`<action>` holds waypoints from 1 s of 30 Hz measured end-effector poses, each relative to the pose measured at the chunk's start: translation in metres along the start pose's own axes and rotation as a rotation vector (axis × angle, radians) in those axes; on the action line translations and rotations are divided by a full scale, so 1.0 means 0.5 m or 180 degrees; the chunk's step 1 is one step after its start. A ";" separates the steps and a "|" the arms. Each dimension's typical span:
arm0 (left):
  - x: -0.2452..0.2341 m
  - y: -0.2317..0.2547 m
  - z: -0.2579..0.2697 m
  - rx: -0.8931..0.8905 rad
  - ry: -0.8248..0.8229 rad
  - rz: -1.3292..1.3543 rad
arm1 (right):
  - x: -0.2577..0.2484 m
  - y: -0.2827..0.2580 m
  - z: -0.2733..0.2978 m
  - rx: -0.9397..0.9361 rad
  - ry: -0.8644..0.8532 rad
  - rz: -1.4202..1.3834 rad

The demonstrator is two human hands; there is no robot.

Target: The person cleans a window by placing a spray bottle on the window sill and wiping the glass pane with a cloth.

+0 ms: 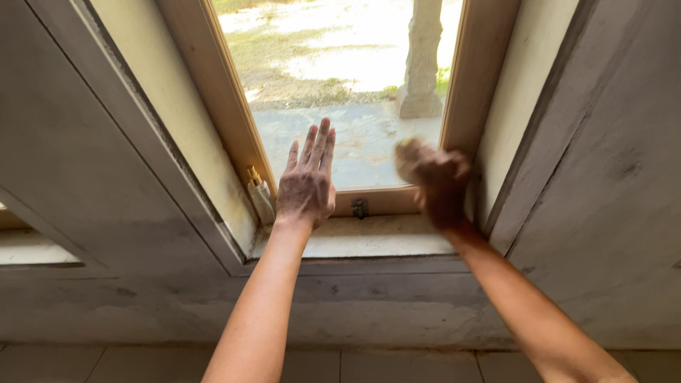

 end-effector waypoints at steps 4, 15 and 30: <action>0.008 0.010 -0.001 0.0103 0.0231 0.0047 | -0.022 -0.044 0.024 0.0630 0.0115 0.0123; 0.001 0.005 -0.005 -0.0140 -0.0049 -0.0525 | -0.054 -0.088 0.052 0.0475 -0.0400 0.0233; -0.021 -0.012 0.009 0.0174 0.0235 -0.0449 | -0.023 -0.028 -0.129 0.0093 0.0206 0.0088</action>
Point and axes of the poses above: each hand's wrist, its own z-axis away from the middle knuckle, its own x-axis out of the palm, y = z × x, the point moved 2 cm from there along -z, towards the middle knuckle, and after that the axes turned 13 degrees about -y, right-handed, at the moved point
